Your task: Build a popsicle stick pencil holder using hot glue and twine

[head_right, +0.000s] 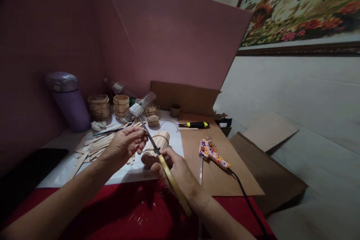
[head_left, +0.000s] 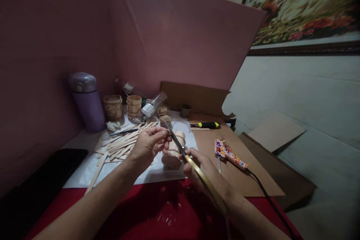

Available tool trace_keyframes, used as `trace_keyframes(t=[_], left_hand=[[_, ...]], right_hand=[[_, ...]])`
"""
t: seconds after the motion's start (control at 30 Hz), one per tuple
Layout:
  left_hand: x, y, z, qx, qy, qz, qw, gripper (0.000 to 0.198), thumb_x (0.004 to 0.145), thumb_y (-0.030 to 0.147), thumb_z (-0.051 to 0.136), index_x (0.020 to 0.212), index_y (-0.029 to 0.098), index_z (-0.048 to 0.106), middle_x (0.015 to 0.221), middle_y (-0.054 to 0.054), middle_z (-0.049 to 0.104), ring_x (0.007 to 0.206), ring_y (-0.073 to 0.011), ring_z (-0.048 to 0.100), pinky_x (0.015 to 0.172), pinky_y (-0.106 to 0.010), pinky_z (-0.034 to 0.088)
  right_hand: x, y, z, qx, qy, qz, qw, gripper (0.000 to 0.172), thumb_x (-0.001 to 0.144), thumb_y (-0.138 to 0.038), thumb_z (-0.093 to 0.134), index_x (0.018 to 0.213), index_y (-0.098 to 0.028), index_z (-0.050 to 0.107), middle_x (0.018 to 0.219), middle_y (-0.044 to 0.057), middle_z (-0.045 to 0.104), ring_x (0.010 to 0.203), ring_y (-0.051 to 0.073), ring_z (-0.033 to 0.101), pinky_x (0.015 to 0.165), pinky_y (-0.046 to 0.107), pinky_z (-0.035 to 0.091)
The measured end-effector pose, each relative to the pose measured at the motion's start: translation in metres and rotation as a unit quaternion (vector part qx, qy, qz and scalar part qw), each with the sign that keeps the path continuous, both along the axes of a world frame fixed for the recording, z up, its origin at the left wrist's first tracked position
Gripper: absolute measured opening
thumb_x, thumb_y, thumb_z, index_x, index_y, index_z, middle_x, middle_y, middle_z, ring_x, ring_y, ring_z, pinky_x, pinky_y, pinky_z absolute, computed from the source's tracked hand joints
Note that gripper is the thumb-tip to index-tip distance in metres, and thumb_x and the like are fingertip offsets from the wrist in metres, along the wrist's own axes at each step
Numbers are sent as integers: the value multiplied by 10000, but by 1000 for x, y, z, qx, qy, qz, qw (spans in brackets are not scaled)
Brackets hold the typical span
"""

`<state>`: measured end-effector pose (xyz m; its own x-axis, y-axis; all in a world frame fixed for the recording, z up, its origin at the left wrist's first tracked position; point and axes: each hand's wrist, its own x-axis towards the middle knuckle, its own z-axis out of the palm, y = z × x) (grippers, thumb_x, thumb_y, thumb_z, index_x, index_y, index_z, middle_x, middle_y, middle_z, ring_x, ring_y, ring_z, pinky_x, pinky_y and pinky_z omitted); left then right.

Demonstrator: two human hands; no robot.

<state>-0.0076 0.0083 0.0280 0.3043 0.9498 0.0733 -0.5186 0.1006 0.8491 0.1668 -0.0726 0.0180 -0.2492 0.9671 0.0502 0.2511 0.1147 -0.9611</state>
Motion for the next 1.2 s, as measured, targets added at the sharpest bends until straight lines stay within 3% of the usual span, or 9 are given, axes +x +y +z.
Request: trace_keyframes(t=[0.33, 0.57, 0.8, 1.2], left_hand=[[3, -3, -1, -8, -12, 16, 1000, 299, 563, 264, 868, 671, 99, 644, 590, -37, 651, 440, -85, 544, 379, -177, 419], [4, -4, 1, -8, -21, 22, 1000, 300, 551, 248, 865, 654, 93, 630, 580, -36, 641, 436, -87, 542, 358, -173, 425], [4, -5, 2, -8, -21, 26, 999, 269, 579, 226, 847, 659, 93, 628, 583, -31, 637, 432, -77, 534, 364, -168, 432], [5, -6, 2, -13, -42, 25, 999, 297, 557, 238, 872, 660, 86, 639, 584, -23, 645, 432, -74, 542, 366, -156, 438]], right_hand=[[-6, 2, 1, 44, -37, -35, 998, 668, 689, -840, 564, 877, -202, 496, 671, -26, 521, 592, 120, 423, 548, 242, 339], [-12, 3, -1, 57, -32, -45, 997, 412, 800, -584, 648, 853, -212, 481, 745, -5, 585, 642, 133, 499, 593, 245, 387], [-17, 1, 1, 50, -37, -62, 996, 348, 790, -515, 653, 854, -221, 478, 744, -7, 604, 669, 153, 546, 615, 257, 412], [-21, 0, 4, 18, 8, -91, 996, 465, 670, -597, 757, 797, -213, 529, 646, -35, 525, 608, 135, 510, 588, 254, 436]])
